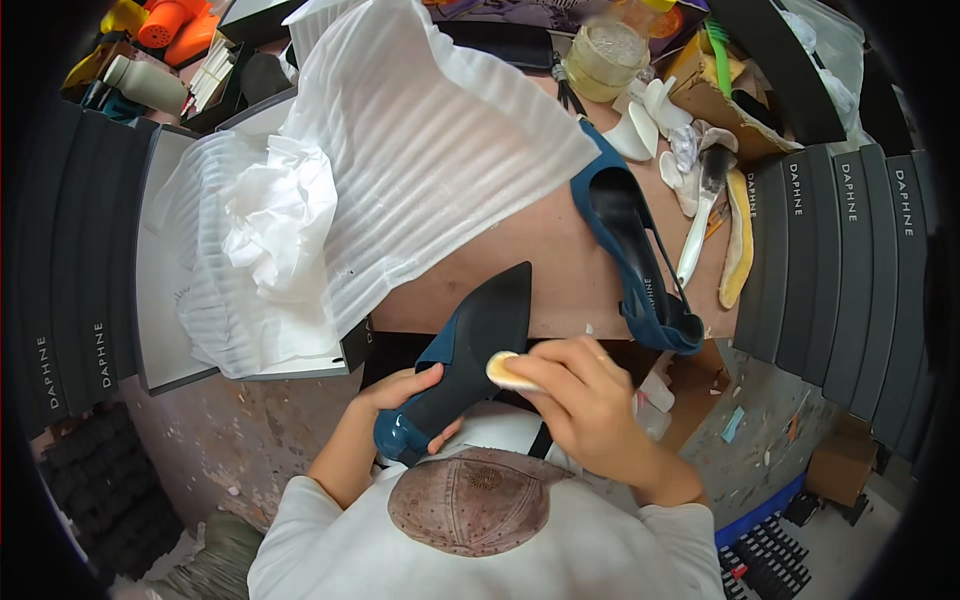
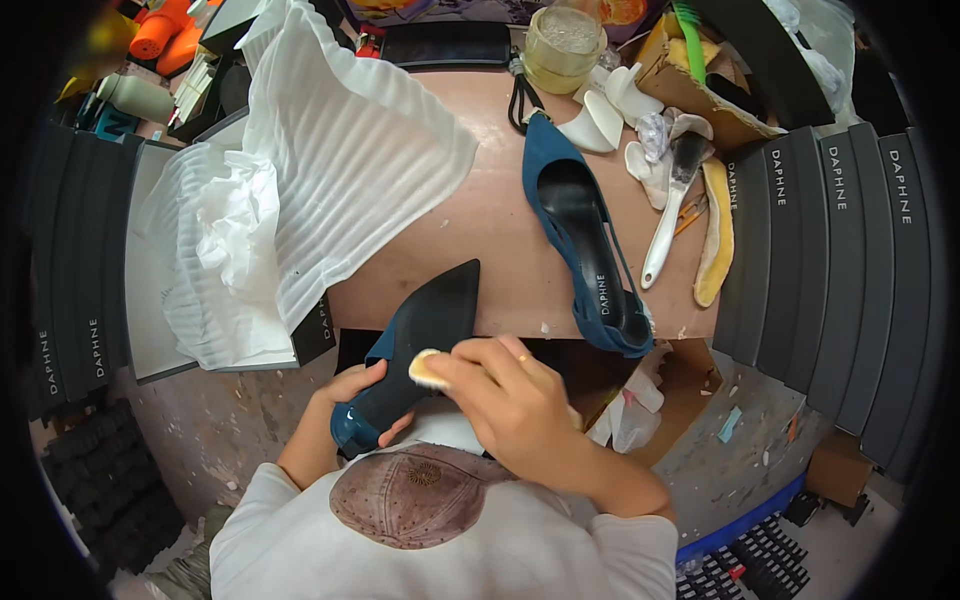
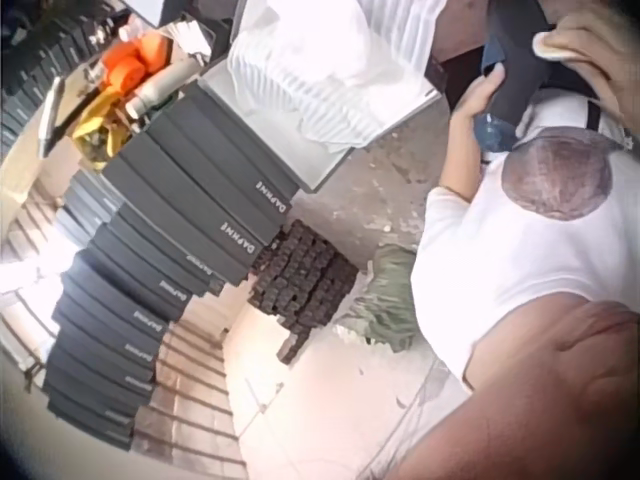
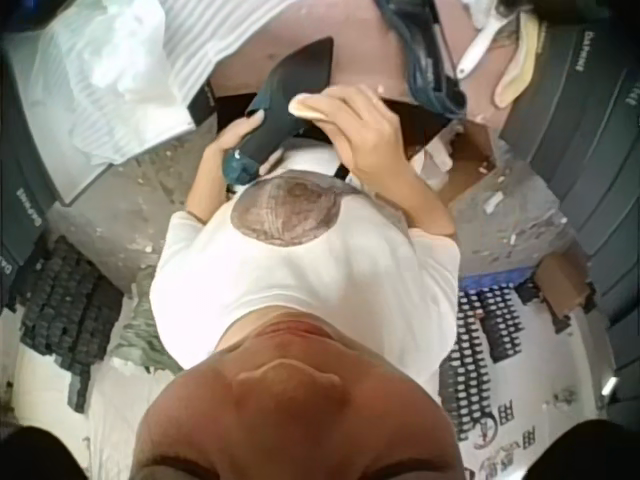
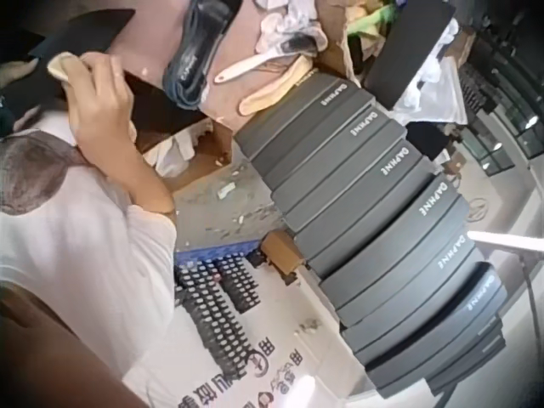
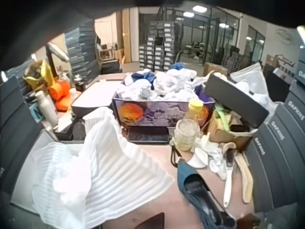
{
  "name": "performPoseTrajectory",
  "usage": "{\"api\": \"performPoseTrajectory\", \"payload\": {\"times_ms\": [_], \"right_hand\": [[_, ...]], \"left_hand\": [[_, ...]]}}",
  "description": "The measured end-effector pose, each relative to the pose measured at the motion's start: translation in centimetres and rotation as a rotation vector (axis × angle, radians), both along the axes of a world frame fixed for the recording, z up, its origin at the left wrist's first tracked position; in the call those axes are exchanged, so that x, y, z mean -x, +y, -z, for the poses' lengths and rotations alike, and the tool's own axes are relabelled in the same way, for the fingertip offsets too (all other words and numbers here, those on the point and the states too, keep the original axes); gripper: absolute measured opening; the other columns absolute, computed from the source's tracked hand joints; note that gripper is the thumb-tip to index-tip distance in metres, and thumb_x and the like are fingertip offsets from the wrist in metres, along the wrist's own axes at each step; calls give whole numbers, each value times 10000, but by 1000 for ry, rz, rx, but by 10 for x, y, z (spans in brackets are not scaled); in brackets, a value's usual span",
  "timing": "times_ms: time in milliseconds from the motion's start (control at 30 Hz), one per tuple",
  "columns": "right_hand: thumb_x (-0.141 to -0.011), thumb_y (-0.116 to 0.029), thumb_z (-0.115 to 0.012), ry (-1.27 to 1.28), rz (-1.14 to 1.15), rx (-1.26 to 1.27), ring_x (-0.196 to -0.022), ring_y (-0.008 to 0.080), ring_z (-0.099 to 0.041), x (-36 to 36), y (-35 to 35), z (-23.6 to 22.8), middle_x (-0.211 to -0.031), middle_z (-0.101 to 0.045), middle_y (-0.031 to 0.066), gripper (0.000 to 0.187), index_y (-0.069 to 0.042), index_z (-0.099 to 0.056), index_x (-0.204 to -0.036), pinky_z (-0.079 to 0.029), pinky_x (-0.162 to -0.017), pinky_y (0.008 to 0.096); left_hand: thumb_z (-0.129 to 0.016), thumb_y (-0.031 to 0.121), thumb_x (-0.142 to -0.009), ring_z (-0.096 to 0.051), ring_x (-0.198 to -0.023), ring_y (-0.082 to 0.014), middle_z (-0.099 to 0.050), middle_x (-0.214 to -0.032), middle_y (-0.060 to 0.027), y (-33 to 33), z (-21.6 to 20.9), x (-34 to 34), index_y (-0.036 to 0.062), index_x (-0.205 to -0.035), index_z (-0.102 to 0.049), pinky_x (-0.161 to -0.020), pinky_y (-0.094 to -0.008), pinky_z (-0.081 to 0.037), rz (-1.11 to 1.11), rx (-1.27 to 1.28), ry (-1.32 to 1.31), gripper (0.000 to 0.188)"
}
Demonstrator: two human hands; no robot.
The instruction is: Cleaning and preparing shoes for packaging.
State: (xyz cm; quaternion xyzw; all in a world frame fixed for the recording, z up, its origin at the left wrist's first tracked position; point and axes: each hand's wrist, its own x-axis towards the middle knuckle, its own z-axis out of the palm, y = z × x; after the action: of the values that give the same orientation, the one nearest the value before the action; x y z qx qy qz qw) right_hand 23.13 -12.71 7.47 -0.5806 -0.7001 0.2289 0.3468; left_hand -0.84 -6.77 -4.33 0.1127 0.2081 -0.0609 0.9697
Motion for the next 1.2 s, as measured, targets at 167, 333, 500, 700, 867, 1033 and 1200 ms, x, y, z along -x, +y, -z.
{"api": "performPoseTrajectory", "payload": {"times_ms": [167, 333, 500, 700, 867, 1033, 1200], "right_hand": [[-696, 5, -624, -38, -64, -155, -711, 270, -549, 31, 13, 51, -837, -583, 91, 181, -32, -621, -873, -462, -606, 339], [-684, -74, -613, -91, 44, -98, -731, 234, -550, 19, 49, 63, -760, -547, 58, 170, -75, -640, -852, -457, -553, 338], [-740, -58, -599, -161, 225, -106, -736, 247, -568, 9, 59, 84, -803, -601, 82, 141, -93, -662, -860, -476, -600, 366], [-760, -36, -607, -92, 238, 71, -783, 283, -584, 15, 46, 73, -854, -626, 114, 175, -90, -683, -908, -459, -707, 383], [-709, -19, -658, 106, 93, 100, -758, 280, -576, 17, 11, 60, -808, -589, 102, 176, -69, -654, -877, -464, -663, 371], [-716, -19, -665, 27, 323, 226, -731, 266, -587, -5, -17, 66, -803, -594, 83, 131, -54, -652, -842, -477, -606, 357], [-687, -22, -678, 157, 232, 69, -740, 268, -588, 27, -14, 56, -801, -573, 79, 193, -53, -624, -869, -478, -601, 347]], "left_hand": [[-452, 583, -878, -624, -588, -281, -584, -758, -213, 13, -4, -2, -92, -952, -526, -499, -354, -515, 127, -81, 92, 683], [-513, 571, -857, -618, -548, -252, -587, -715, -173, 4, -9, -1, -57, -858, -551, -487, -357, -524, 18, -59, 122, 630], [-492, 552, -876, -628, -576, -268, -588, -726, -182, -2, -5, -1, -66, -895, -551, -504, -352, -525, 24, -70, 137, 620], [-458, 532, -901, -628, -592, -277, -585, -754, -201, -2, 0, 2, -89, -940, -540, -520, -351, -525, 47, -89, 58, 628], [-461, 517, -906, -630, -597, -279, -587, -770, -206, -2, 2, -2, -93, -952, -532, -523, -355, -526, 11, -92, 55, 616], [-463, 522, -903, -633, -597, -268, -590, -757, -195, -7, 12, -6, -87, -970, -527, -520, -351, -527, 33, -228, -2, 616], [-473, 525, -898, -630, -580, -261, -587, -743, -178, -5, -1, -15, -74, -974, -522, -504, -335, -522, -21, -205, 107, 606]]}}
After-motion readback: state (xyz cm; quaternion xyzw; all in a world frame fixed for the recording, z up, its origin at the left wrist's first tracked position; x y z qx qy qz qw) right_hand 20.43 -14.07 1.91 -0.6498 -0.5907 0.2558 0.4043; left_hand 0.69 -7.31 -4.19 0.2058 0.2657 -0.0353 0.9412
